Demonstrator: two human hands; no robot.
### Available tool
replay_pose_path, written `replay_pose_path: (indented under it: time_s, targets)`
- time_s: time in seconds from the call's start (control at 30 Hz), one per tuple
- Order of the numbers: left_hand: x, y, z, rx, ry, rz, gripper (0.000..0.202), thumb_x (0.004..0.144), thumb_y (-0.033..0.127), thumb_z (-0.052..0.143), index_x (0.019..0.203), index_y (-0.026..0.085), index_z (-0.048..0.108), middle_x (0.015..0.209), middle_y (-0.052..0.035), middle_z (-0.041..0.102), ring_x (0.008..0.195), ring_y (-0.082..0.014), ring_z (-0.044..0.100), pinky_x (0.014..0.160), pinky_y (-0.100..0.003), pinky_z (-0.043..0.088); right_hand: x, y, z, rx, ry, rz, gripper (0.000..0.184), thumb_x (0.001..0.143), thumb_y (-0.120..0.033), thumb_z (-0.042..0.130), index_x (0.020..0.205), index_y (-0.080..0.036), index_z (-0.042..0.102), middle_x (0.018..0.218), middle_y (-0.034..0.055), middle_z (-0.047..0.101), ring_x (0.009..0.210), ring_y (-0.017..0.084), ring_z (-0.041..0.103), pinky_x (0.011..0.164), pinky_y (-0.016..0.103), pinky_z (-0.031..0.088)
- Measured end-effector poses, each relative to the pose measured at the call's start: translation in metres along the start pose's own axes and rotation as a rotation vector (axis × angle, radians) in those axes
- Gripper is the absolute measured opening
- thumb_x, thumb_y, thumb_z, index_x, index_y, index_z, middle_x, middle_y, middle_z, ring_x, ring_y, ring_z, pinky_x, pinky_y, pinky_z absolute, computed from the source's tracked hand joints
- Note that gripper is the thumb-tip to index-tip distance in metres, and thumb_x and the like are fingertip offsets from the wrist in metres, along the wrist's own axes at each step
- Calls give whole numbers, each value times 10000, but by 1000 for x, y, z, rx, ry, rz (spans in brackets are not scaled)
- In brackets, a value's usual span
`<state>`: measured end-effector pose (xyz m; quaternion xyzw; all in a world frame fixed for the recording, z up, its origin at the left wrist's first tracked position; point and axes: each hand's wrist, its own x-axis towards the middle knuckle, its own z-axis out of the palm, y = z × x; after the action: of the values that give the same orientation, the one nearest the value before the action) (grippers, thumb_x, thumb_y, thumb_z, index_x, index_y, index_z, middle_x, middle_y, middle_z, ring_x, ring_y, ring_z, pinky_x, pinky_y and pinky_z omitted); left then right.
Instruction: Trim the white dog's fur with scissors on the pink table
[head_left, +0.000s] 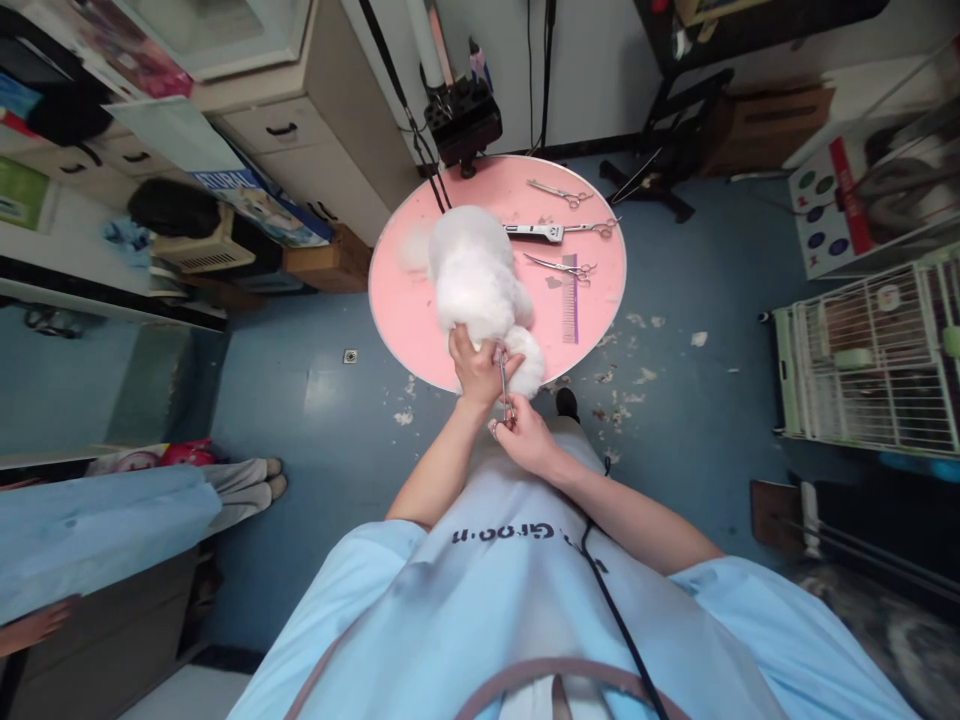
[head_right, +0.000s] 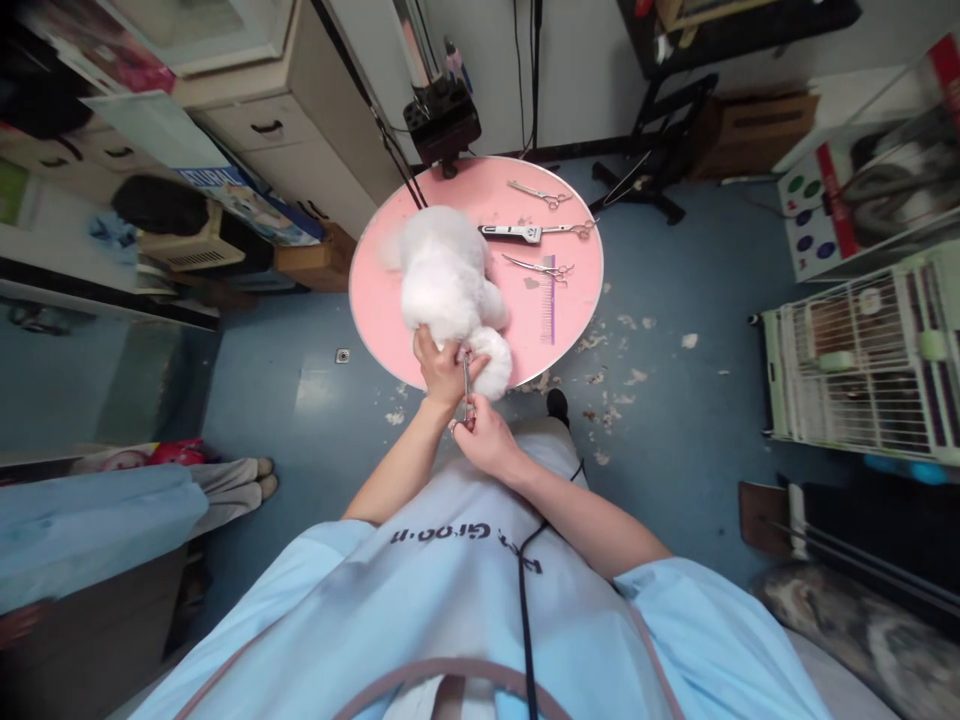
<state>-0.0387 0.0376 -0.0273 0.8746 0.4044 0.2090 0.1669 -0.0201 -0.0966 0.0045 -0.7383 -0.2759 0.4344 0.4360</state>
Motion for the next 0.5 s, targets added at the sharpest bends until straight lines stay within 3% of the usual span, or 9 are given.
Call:
replay_pose_path:
  time_s: [0.17, 0.33, 0.4, 0.5]
  targets:
    - [5, -7, -3, -27, 36, -50, 494, 622, 580, 692, 874, 158, 648, 1450, -156, 223, 1329, -372, 215, 1074, -508, 218, 0, -2, -3, -73, -9, -32, 385, 737, -381, 563, 1053, -192, 450, 657, -53, 481, 637, 138, 506, 633, 275, 388]
    - [22, -11, -4, -93, 21, -90, 499, 599, 551, 720, 922, 175, 659, 1435, -128, 252, 1318, -341, 259, 1085, -465, 243, 2, -7, -8, -128, -33, -107, 401, 766, -314, 514, 1138, -184, 442, 725, -24, 535, 639, 138, 520, 620, 265, 387]
    - [29, -10, -3, -124, -2, -108, 466, 609, 524, 725, 911, 174, 665, 1404, -125, 296, 1310, -327, 283, 1091, -443, 254, 5, -12, -23, -173, -48, -163, 408, 769, -280, 500, 1159, -174, 450, 779, 1, 565, 645, 138, 526, 624, 261, 393]
    - [35, -8, -1, -148, -31, -96, 447, 638, 486, 721, 950, 170, 661, 1386, -122, 318, 1320, -320, 277, 1104, -432, 246, 15, -23, -62, -350, -17, -278, 479, 743, -229, 516, 1213, -165, 448, 857, 39, 600, 669, 152, 532, 642, 267, 396]
